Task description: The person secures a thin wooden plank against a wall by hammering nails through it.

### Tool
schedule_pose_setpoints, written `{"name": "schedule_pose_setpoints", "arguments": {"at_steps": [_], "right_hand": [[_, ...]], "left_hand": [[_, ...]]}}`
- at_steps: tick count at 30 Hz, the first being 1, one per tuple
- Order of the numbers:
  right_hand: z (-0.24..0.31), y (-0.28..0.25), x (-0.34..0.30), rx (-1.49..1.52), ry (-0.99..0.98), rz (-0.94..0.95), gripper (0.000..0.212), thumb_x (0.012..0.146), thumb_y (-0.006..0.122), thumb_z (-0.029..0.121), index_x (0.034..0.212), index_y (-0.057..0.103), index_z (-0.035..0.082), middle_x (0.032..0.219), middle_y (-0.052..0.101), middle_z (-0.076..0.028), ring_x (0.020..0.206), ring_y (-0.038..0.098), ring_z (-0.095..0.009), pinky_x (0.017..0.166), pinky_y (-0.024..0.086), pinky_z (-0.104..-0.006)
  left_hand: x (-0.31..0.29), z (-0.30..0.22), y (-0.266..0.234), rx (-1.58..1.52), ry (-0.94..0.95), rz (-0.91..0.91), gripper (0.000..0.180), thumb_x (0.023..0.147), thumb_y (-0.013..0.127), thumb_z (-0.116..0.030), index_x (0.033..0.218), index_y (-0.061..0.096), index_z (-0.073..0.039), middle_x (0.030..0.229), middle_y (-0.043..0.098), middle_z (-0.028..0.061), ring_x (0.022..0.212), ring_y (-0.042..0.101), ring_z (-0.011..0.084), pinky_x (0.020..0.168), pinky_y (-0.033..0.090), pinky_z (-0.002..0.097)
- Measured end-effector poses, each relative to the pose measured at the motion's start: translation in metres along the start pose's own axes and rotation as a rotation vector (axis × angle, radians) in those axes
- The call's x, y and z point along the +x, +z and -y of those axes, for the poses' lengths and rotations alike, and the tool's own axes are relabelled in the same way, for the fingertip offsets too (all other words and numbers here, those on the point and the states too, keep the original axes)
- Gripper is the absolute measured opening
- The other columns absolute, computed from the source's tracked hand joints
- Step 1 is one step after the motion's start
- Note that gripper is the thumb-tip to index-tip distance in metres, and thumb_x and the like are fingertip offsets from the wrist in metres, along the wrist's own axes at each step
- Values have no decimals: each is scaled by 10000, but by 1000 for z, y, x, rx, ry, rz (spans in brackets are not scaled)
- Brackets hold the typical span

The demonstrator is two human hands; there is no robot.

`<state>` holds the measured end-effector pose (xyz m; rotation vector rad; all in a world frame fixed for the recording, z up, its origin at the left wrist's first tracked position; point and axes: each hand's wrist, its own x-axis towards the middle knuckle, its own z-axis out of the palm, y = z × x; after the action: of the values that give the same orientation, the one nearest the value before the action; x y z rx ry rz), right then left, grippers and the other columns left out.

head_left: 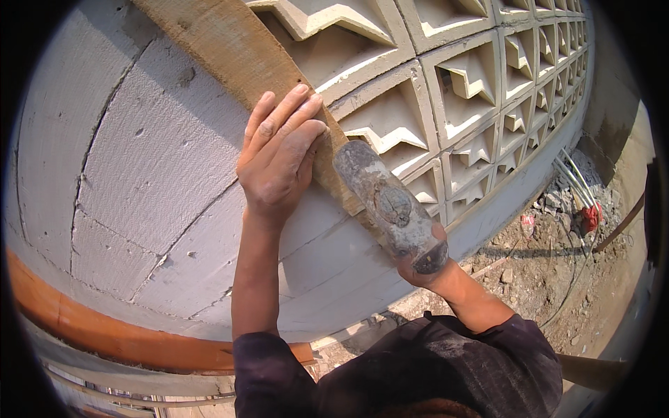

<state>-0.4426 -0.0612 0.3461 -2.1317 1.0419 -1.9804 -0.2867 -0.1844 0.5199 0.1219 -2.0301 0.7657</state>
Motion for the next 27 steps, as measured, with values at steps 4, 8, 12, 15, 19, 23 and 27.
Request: {"name": "schedule_pose_setpoints", "arguments": {"at_steps": [4, 8, 12, 15, 19, 23, 27], "right_hand": [[5, -2, 3, -11, 267, 41, 352, 904, 707, 201, 1113, 517, -10, 834, 645, -215, 717, 663, -420, 606, 524, -441], [6, -1, 3, 6, -17, -88, 346, 918, 690, 199, 1105, 506, -26, 772, 608, -194, 665, 627, -430, 572, 501, -451], [2, 4, 16, -88, 155, -30, 296, 964, 641, 239, 1065, 504, -4, 705, 596, -156, 625, 624, -389, 556, 482, -432], [4, 1, 6, 23, 219, -91, 281, 1010, 581, 259, 1072, 490, 1, 676, 584, -163, 596, 614, -411, 547, 466, -434], [-3, 5, -26, -55, 248, -27, 228, 1010, 560, 210, 1075, 484, 5, 708, 604, -179, 641, 627, -434, 570, 477, -447], [-19, 23, -33, -8, 318, 37, 190, 985, 575, 162, 1036, 468, 13, 722, 615, -210, 693, 629, -466, 592, 482, -455], [-12, 23, -27, 38, 378, 98, 193, 976, 586, 151, 1016, 464, 7, 718, 613, -217, 695, 625, -472, 594, 480, -463]], "left_hand": [[1, 0, 2, 10, 32, -18, 77, 832, 757, -47, 878, 700, -72, 1112, 758, 87, 1191, 674, 241, 1088, 465, 443], [-1, 0, 2, 9, -3, -4, 76, 830, 753, -39, 877, 696, -59, 1113, 758, 83, 1199, 669, 244, 1090, 464, 460], [-1, 4, 2, 24, 20, -4, 80, 826, 753, -37, 875, 693, -58, 1109, 759, 80, 1201, 668, 244, 1091, 466, 461], [2, 2, -2, 35, 21, 0, 95, 824, 753, -35, 891, 691, -61, 1105, 758, 76, 1198, 668, 241, 1084, 476, 469], [4, 3, 4, 15, 38, -30, 90, 825, 740, -13, 875, 682, -58, 1090, 762, 58, 1182, 675, 235, 1078, 487, 471], [3, 3, -2, 23, 77, 15, 161, 835, 780, -96, 974, 699, -81, 1167, 736, 52, 1241, 636, 233, 1111, 460, 462], [0, 13, 3, -26, 137, -31, 189, 836, 743, -105, 1011, 692, -57, 1129, 707, 91, 1218, 623, 272, 1090, 451, 478]]}}
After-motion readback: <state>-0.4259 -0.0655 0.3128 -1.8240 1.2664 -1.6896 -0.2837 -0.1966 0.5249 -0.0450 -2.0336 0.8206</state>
